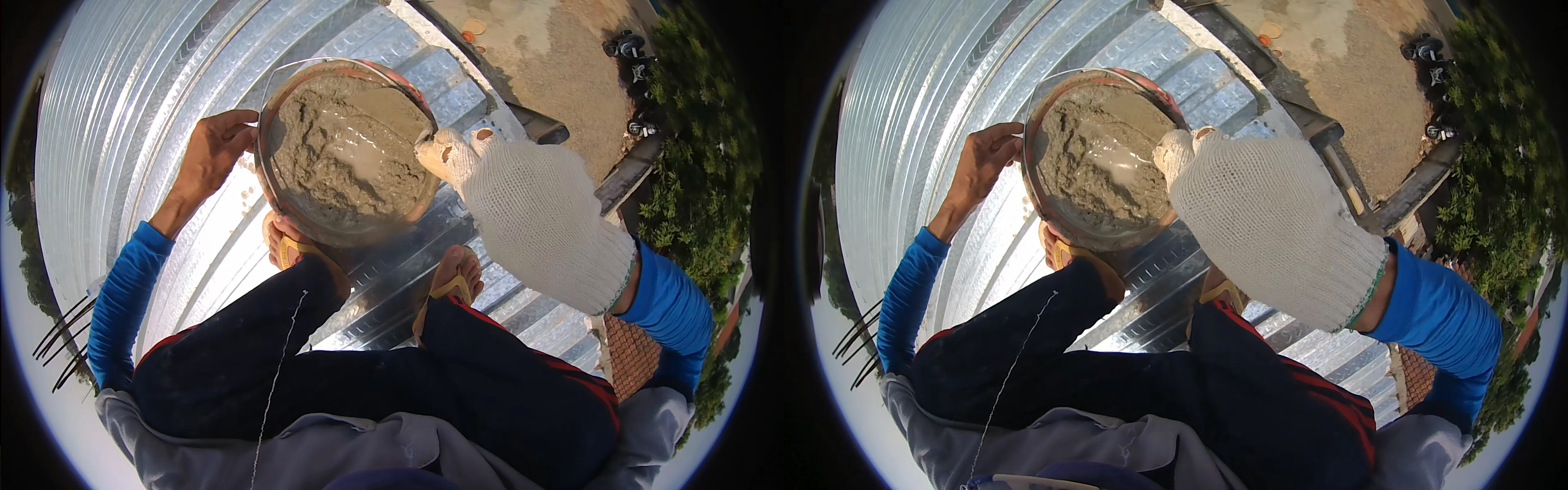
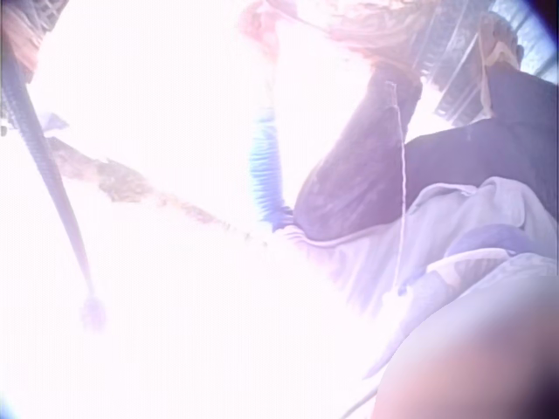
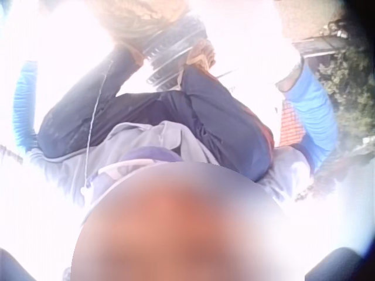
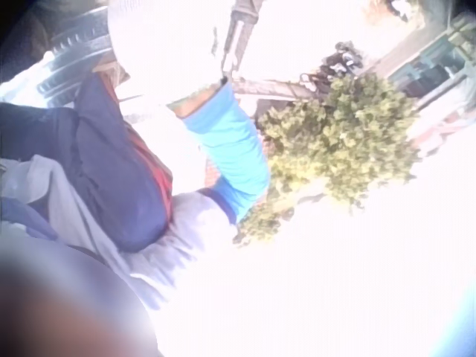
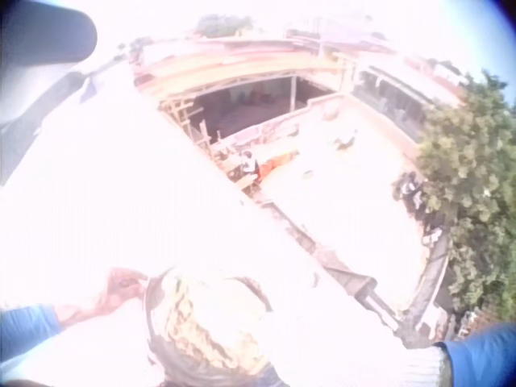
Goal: The person scoops cement from a bucket with a trowel and applies it to the seams of a corrugated metal roof. The person repeatedly spreads and smooths the cement along the roof ridges while another worker is visible nearby.
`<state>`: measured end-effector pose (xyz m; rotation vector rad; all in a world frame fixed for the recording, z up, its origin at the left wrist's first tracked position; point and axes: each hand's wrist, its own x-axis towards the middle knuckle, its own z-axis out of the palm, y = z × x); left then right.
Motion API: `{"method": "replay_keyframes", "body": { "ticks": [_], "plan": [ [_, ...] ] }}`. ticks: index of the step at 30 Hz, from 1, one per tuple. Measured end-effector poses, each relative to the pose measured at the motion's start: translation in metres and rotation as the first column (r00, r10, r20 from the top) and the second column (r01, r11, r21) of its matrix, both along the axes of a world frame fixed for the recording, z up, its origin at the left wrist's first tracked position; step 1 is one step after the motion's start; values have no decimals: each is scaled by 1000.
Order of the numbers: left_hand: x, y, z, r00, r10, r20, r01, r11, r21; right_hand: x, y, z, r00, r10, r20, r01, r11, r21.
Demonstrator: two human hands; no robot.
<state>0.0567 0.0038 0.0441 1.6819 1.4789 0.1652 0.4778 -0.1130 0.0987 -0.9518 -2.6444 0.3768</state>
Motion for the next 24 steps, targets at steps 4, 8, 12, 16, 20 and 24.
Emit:
{"method": "replay_keyframes", "body": {
  "ticks": [4,8,12,16,20,24],
  "plan": [
    [2,-2,-2,999,33,29,-33,999,-4,4,-7,-6,980,-165,111,198,873,-445],
    [2,3,-4,1000,12,-5,-12,1000,13,-9,-15,-10,991,-129,27,128,895,-428],
    [3,10,-4,1000,-5,22,5,1000,1,-19,-18,-2,996,-84,-1,83,994,-75],
    [1,9,-5,1000,7,-6,-7,1000,5,-23,-21,26,970,-62,235,112,972,-205],
    [-2,8,-5,999,31,24,-31,999,-23,-30,-30,29,973,-61,223,111,970,-216],
    [-2,9,-7,997,71,42,-69,997,-35,-39,-56,9,984,-130,123,160,945,-284]
  ]
}}
